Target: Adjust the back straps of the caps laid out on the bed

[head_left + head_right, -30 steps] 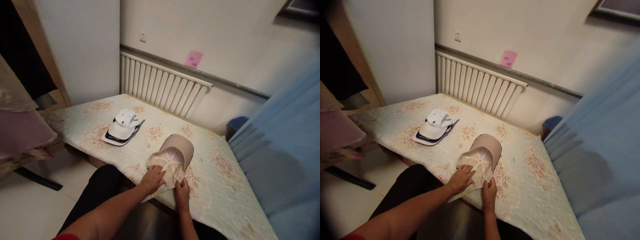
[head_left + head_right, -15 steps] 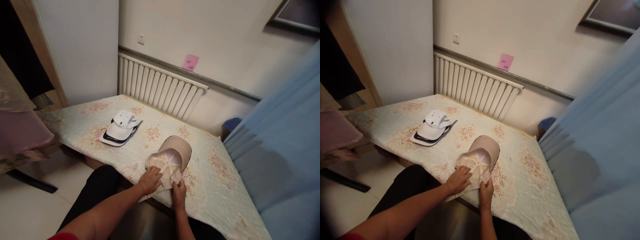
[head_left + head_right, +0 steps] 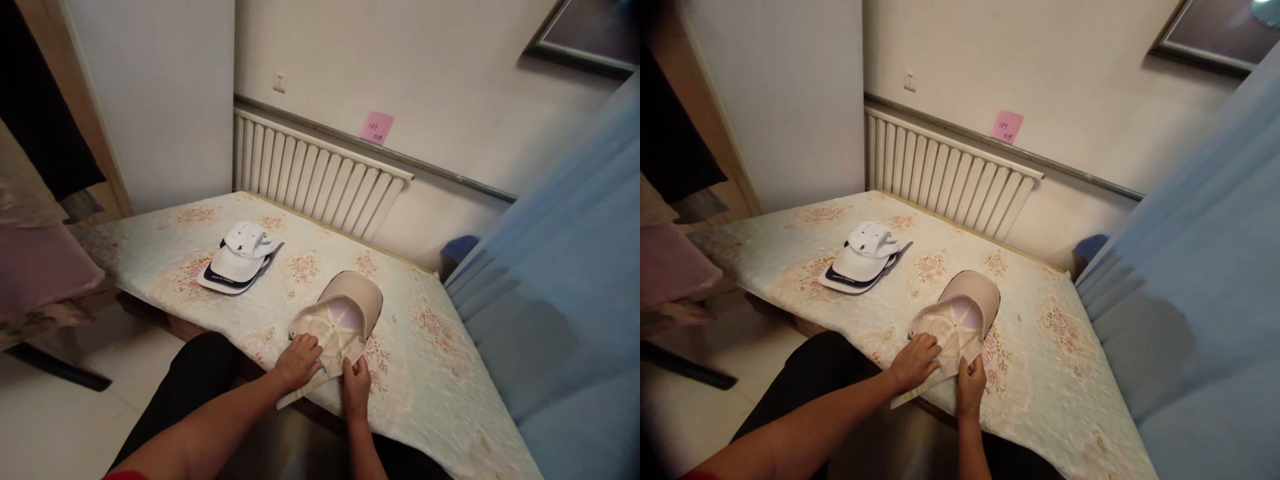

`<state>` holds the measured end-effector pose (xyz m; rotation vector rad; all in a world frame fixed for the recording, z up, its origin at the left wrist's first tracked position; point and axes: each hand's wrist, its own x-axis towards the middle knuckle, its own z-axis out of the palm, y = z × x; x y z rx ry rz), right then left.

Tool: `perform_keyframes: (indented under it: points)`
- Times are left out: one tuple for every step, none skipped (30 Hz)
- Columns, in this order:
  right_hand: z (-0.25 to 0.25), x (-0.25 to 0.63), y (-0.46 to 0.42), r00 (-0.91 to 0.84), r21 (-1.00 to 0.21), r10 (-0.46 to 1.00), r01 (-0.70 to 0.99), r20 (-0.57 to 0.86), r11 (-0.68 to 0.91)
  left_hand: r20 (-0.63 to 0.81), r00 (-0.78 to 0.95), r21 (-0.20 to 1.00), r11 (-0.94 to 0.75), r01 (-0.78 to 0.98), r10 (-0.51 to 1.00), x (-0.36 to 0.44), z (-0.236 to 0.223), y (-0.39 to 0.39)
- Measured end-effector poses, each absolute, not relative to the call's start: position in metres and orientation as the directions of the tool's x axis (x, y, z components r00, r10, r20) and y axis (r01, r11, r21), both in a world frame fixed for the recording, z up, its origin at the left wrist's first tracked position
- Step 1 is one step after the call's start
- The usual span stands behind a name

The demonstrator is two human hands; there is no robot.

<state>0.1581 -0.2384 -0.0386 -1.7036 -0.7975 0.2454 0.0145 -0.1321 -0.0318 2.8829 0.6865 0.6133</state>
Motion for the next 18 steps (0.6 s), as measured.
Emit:
perform_keyframes:
  points:
    - [-0.0389,0.158,-0.2381,0.743,-0.922,0.622,0.377,0.246,-0.086,0.357,0.814,0.203,-0.888,0.412,0.459,0.0148,-0.0319,-0.1325]
    - [-0.0391,0.1579,-0.2378,0.743,-0.922,0.622,0.378,0.247,-0.086,0.355,0.812,0.204,-0.886,0.416,0.463,0.015,-0.032,-0.1329]
    - [-0.0392,0.1578,-0.2375,0.744,-0.921,0.62,0.379,0.248,-0.086,0.354,0.811,0.206,-0.884,0.419,0.466,0.0151,-0.0319,-0.1333]
    - [-0.0393,0.1577,-0.2374,0.746,-0.921,0.618,0.38,0.249,-0.088,0.354,0.809,0.208,-0.883,0.421,0.469,0.0151,-0.0318,-0.1336]
    - [-0.0392,0.1576,-0.2373,0.749,-0.92,0.614,0.382,0.251,-0.09,0.355,0.807,0.209,-0.882,0.423,0.471,0.0151,-0.0316,-0.1339]
    - [-0.0391,0.1576,-0.2374,0.752,-0.919,0.609,0.383,0.253,-0.092,0.356,0.806,0.211,-0.881,0.424,0.473,0.0151,-0.0315,-0.1341]
    - [-0.0389,0.1575,-0.2375,0.756,-0.918,0.602,0.385,0.255,-0.094,0.357,0.805,0.213,-0.881,0.423,0.473,0.0152,-0.0314,-0.1342]
    - [-0.0387,0.1574,-0.2378,0.76,-0.918,0.596,0.386,0.258,-0.095,0.357,0.805,0.215,-0.881,0.423,0.474,0.0152,-0.0313,-0.1342]
    - [-0.0384,0.1572,-0.2381,0.763,-0.918,0.592,0.386,0.26,-0.094,0.357,0.805,0.217,-0.88,0.422,0.474,0.0152,-0.0314,-0.1341]
    - [-0.0381,0.157,-0.2384,0.766,-0.918,0.588,0.385,0.261,-0.092,0.358,0.805,0.219,-0.88,0.422,0.474,0.0153,-0.0315,-0.134]
    - [-0.0378,0.1567,-0.2386,0.767,-0.92,0.585,0.381,0.261,-0.089,0.357,0.804,0.219,-0.879,0.423,0.475,0.0154,-0.0316,-0.1337]
    - [-0.0376,0.1563,-0.2389,0.769,-0.923,0.584,0.376,0.259,-0.085,0.355,0.805,0.219,-0.879,0.423,0.475,0.0154,-0.0318,-0.1334]
    - [-0.0373,0.156,-0.2391,0.772,-0.927,0.583,0.367,0.255,-0.08,0.352,0.807,0.22,-0.88,0.422,0.475,0.0154,-0.032,-0.1331]
    - [-0.0371,0.1557,-0.2393,0.775,-0.931,0.58,0.357,0.25,-0.076,0.348,0.808,0.22,-0.879,0.422,0.475,0.0153,-0.0323,-0.1327]
    - [-0.0369,0.1555,-0.2396,0.781,-0.935,0.575,0.346,0.243,-0.074,0.343,0.81,0.221,-0.879,0.422,0.475,0.0152,-0.0326,-0.1324]
    - [-0.0367,0.1555,-0.2401,0.787,-0.94,0.57,0.334,0.236,-0.071,0.342,0.811,0.222,-0.879,0.422,0.475,0.015,-0.0329,-0.1322]
    - [-0.0364,0.1556,-0.2408,0.795,-0.942,0.56,0.327,0.233,-0.072,0.342,0.81,0.222,-0.879,0.422,0.475,0.0148,-0.0334,-0.132]
    - [-0.0358,0.1558,-0.2419,0.803,-0.94,0.545,0.332,0.24,-0.075,0.345,0.809,0.223,-0.879,0.422,0.476,0.0147,-0.034,-0.1318]
